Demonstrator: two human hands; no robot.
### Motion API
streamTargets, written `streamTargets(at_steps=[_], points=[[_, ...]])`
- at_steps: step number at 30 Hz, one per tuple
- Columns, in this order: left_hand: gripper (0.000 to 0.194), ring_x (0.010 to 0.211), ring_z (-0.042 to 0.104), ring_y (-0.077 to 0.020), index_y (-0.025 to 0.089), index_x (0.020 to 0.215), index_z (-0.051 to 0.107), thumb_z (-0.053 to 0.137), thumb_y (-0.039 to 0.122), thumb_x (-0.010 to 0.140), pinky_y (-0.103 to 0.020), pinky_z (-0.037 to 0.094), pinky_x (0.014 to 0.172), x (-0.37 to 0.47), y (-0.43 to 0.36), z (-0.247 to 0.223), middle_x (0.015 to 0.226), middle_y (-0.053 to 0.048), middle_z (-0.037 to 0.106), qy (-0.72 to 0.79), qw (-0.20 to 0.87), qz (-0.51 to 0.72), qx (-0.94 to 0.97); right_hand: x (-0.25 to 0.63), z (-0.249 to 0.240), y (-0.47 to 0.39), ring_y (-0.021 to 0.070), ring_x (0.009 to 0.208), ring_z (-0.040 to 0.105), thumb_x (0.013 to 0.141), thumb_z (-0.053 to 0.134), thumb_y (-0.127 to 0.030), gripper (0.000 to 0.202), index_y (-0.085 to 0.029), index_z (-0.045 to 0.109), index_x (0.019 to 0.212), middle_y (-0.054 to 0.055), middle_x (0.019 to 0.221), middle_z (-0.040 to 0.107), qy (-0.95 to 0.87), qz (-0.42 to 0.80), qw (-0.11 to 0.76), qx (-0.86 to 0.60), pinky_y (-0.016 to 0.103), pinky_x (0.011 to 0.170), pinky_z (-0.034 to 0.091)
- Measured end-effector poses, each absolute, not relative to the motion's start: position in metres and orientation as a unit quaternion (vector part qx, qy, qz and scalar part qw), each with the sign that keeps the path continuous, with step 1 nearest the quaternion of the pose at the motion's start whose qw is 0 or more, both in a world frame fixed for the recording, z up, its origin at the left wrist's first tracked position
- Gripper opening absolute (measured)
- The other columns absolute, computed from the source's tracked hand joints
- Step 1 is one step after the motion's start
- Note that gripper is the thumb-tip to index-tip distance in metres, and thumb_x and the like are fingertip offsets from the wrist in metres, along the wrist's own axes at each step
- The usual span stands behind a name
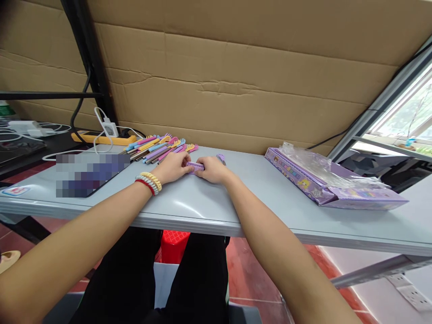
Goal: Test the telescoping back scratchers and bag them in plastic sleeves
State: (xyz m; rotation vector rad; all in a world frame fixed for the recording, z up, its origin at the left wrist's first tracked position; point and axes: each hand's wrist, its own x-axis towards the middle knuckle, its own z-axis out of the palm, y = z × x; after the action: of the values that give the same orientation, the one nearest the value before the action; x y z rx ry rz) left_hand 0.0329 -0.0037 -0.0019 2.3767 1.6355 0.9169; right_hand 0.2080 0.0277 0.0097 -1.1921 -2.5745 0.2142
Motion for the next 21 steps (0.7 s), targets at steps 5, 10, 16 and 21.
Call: streamTargets(at_steps=[5,10,16,21], points=[[0.025,0.09,0.062,-0.019,0.014,0.105,0.058,0.057,0.026,0.083,-0.029,0.047,0.079,0.04,-0.003,0.005,0.095,-0.008,0.068,0.518,0.037,0.317,0.794,0.212,0.012,0.029,0.0114,0.058,0.043,0.072,0.059,-0.044,0.027,-0.017,0.055,0.07,-0.001,0.063,0.052,-0.86,0.169,0.218,-0.429,0.025,0.055,0.028],[0.052,0.109,0.057,-0.0251,0.013,0.125,0.049,0.061,0.023,0.075,-0.034,0.044,0.09,0.045,0.007,0.019,0.118,-0.013,0.062,0.444,-0.065,0.242,0.86,0.223,0.017,0.032,0.0086,0.05,0.038,0.064,0.066,-0.041,0.027,-0.016,0.056,0.071,-0.004,0.055,0.048,-0.761,0.34,0.322,-0.45,0.024,0.049,0.028],[0.04,0.099,0.061,-0.0253,0.019,0.117,0.058,0.056,0.02,0.077,-0.034,0.046,0.083,0.046,0.021,0.011,0.105,-0.011,0.065,0.422,-0.062,0.227,0.875,0.225,0.016,0.038,0.0084,0.047,0.041,0.058,0.069,-0.03,0.019,-0.016,0.058,0.065,-0.003,0.053,0.05,-0.72,0.425,0.301,-0.459,0.023,0.044,0.03],[0.041,0.099,0.06,-0.0235,0.019,0.115,0.061,0.06,0.021,0.074,-0.033,0.046,0.087,0.043,0.025,0.003,0.106,-0.009,0.065,0.419,0.018,0.323,0.849,0.211,0.023,0.038,0.0088,0.048,0.041,0.051,0.066,-0.021,0.017,-0.017,0.056,0.063,-0.003,0.052,0.049,-0.66,0.475,0.34,-0.472,0.022,0.041,0.029]])
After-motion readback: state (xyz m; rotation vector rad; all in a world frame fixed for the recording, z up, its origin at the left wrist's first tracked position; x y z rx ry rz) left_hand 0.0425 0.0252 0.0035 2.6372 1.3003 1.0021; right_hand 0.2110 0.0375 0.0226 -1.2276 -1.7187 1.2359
